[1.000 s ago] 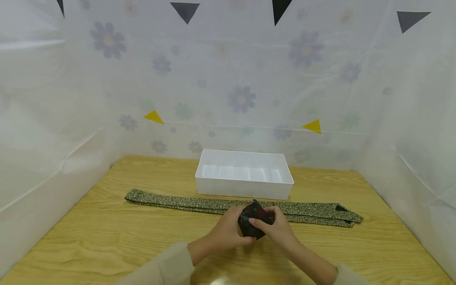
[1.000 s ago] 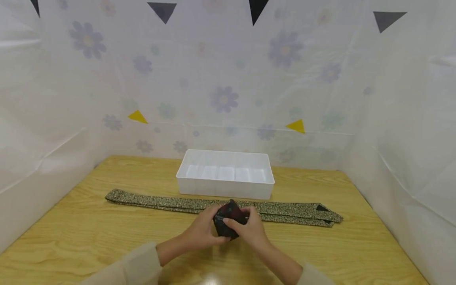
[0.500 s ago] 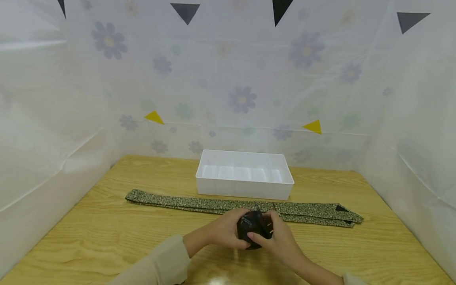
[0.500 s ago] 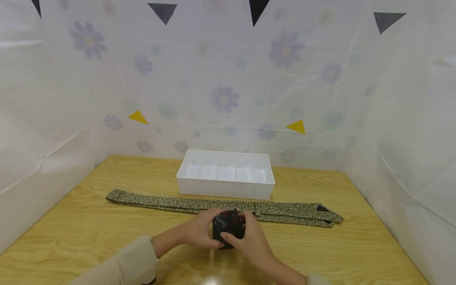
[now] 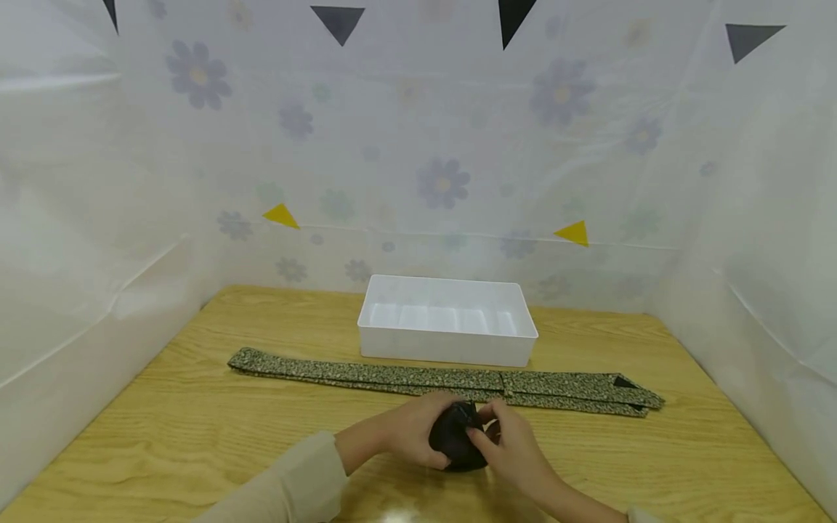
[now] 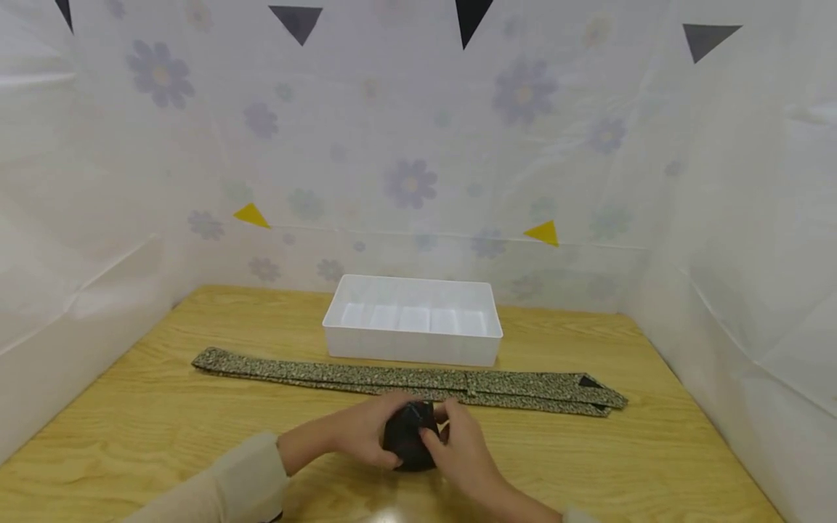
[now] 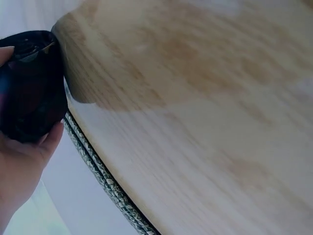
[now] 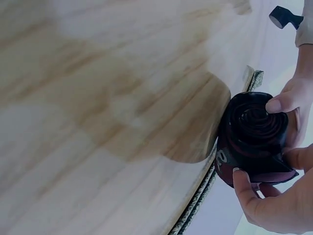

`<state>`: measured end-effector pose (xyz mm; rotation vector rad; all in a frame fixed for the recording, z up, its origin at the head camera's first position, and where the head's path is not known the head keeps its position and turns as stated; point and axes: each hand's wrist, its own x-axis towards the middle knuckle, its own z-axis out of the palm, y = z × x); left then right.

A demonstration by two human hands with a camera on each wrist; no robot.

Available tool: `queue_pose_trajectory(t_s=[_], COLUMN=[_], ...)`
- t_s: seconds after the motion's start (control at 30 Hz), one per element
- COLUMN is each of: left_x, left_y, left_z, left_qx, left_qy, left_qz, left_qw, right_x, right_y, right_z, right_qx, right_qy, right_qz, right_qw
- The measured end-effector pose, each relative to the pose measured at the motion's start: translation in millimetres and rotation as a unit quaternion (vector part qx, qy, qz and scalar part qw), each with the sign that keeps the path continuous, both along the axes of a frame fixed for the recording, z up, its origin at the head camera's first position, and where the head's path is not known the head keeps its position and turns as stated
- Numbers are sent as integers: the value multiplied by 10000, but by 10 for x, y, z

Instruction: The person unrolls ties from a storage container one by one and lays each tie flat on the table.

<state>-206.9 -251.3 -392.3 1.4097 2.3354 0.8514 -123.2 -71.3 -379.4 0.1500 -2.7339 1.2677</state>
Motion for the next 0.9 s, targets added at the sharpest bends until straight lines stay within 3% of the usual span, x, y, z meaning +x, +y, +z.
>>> queue_pose_trajectory(t_s=[0.17, 0.4, 0.77, 0.9], left_x=[87, 152, 218, 233], left_y=[4, 3, 2, 2], left_z=[10, 16, -23, -25], left_qx=[-307, -269, 82, 103], left_qy=[756, 2017, 3187, 3363], left_qz=[321, 443, 314, 353], left_qw=[9961, 9781, 9473, 9410], right_x=[-9, -21, -4, -10], right_y=[36, 76, 140, 188], right_z=[-17, -19, -37, -62], right_qx=[49, -226, -646, -757], right_qy=[27, -208, -569, -557], right_qz=[-184, -720, -1154, -1221], right_qw=[9998, 9969, 9896, 9881])
